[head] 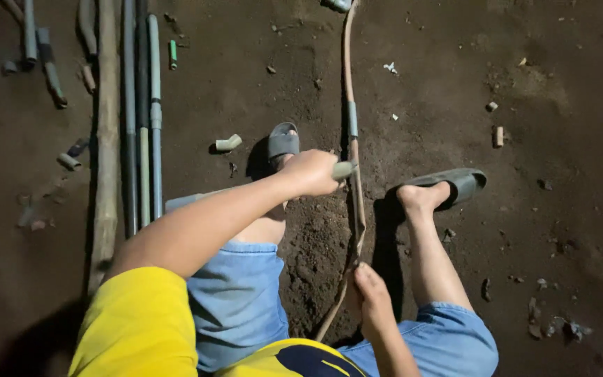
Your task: Cutting a PVC pipe using a handheld hacksaw blade while sitting on the ground.
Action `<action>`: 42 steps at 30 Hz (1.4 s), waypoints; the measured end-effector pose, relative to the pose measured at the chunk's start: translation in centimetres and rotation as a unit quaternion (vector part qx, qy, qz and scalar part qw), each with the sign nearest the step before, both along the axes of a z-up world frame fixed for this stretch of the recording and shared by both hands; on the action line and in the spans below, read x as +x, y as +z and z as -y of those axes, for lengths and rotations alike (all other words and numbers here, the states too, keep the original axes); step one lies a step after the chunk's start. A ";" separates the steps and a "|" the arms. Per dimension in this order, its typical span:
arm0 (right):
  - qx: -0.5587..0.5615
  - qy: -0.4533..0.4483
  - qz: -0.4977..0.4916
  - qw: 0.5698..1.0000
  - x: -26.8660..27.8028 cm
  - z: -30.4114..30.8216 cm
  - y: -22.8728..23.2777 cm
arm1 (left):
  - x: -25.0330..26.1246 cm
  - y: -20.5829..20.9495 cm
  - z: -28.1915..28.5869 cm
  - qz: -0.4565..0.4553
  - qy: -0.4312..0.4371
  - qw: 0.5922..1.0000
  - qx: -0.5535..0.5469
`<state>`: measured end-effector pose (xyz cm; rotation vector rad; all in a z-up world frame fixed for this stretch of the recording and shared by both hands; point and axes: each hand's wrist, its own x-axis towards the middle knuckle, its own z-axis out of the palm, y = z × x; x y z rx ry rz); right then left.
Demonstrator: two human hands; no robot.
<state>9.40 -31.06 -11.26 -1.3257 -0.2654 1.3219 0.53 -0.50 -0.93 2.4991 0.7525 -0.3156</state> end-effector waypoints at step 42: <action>0.168 -0.011 0.125 0.978 -0.2 -1.8 -0.9 | 0.2 -0.9 -0.1 -0.040 0.046 0.998 0.019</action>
